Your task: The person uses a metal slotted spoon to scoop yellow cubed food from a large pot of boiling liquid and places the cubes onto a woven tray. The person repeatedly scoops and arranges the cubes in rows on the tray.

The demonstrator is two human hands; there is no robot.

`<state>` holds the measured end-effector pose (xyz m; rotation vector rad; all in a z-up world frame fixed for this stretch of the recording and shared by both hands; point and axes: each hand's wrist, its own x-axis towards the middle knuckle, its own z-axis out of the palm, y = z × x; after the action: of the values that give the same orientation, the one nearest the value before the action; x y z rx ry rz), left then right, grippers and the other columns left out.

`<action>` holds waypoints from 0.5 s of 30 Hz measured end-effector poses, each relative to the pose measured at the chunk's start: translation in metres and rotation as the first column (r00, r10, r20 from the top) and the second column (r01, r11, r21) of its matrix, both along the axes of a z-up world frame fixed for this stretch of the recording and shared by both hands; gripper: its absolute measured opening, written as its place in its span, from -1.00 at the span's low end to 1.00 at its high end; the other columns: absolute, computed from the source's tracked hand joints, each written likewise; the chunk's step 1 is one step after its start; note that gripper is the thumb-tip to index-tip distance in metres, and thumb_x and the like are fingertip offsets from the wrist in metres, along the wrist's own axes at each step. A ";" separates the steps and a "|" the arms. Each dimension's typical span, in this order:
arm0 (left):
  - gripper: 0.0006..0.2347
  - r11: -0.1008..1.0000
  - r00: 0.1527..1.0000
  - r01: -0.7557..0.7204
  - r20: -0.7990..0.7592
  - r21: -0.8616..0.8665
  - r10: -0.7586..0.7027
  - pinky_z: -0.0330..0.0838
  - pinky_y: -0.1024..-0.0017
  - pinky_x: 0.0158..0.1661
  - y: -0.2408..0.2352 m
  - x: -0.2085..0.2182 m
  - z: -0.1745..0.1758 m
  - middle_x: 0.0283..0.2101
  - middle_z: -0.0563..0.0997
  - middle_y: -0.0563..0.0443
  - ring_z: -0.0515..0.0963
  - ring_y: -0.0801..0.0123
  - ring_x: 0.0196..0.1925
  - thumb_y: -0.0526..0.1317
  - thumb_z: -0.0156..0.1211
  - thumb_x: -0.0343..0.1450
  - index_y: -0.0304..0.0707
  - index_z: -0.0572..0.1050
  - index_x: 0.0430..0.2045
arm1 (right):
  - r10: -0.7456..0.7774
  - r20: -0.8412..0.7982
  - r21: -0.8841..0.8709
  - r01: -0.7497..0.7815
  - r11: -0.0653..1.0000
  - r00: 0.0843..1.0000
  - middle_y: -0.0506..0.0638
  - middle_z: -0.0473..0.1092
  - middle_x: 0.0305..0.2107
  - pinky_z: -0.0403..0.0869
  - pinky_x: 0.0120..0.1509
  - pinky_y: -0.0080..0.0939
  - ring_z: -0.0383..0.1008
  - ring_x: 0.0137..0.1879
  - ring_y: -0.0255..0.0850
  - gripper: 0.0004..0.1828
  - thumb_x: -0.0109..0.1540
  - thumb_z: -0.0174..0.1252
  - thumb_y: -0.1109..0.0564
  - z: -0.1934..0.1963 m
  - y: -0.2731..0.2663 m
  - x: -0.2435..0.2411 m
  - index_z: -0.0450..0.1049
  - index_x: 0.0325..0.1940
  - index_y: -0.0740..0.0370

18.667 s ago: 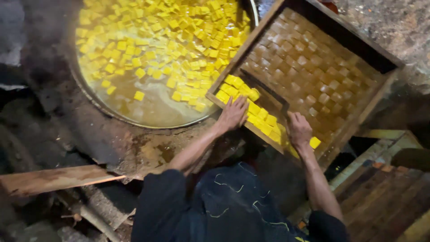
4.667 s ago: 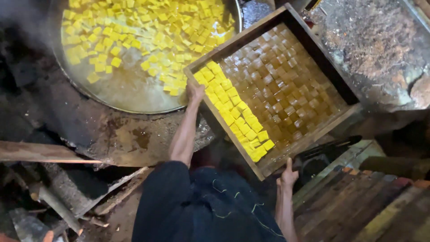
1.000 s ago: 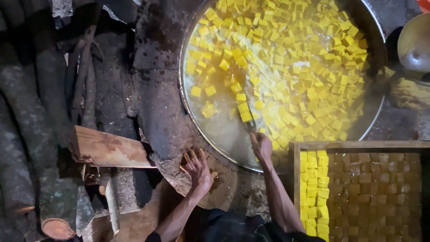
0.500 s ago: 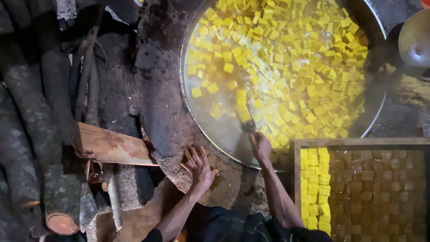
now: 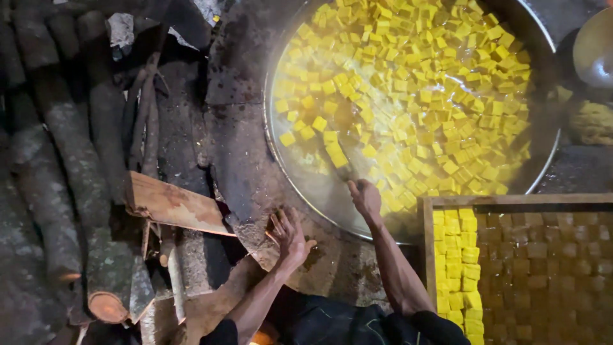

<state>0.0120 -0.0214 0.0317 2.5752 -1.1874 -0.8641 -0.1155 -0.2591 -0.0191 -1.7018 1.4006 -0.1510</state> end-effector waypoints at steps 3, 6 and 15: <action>0.07 1.000 0.999 -0.017 -0.029 0.026 0.018 -0.29 -0.71 0.17 -0.004 -0.001 0.000 0.47 -0.33 -0.57 -0.36 -0.56 0.49 -0.01 0.56 0.20 -0.29 -0.24 0.44 | -0.086 0.063 0.093 0.080 0.992 0.994 0.10 0.52 -0.59 0.50 -0.31 -0.05 0.56 -0.49 -0.10 -0.49 0.27 0.14 -0.22 0.005 -0.003 0.001 0.55 -0.32 0.33; 0.09 0.999 0.999 -0.031 -0.034 0.036 0.032 -0.29 -0.71 0.18 -0.003 -0.003 0.000 0.48 -0.36 -0.54 -0.37 -0.53 0.49 -0.02 0.56 0.19 -0.25 -0.25 0.45 | -0.117 0.075 0.107 0.109 0.988 0.990 0.08 0.51 -0.60 0.50 -0.33 -0.07 0.56 -0.48 -0.13 -0.48 0.27 0.12 -0.22 0.006 -0.002 0.003 0.54 -0.34 0.33; 0.09 0.999 0.998 -0.042 -0.038 -0.001 0.042 -0.33 -0.70 0.17 -0.005 -0.002 0.000 0.48 -0.37 -0.57 -0.39 -0.55 0.49 -0.05 0.57 0.19 -0.28 -0.27 0.45 | -0.215 0.139 0.104 0.202 0.974 0.967 0.13 0.52 -0.57 0.48 -0.28 -0.06 0.56 -0.43 -0.07 -0.44 0.29 0.11 -0.25 -0.026 0.009 0.005 0.59 -0.32 0.34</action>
<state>0.0096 -0.0260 0.0322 2.5607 -1.1198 -0.8981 -0.1108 -0.2502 -0.0447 -1.4373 1.4497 -0.3223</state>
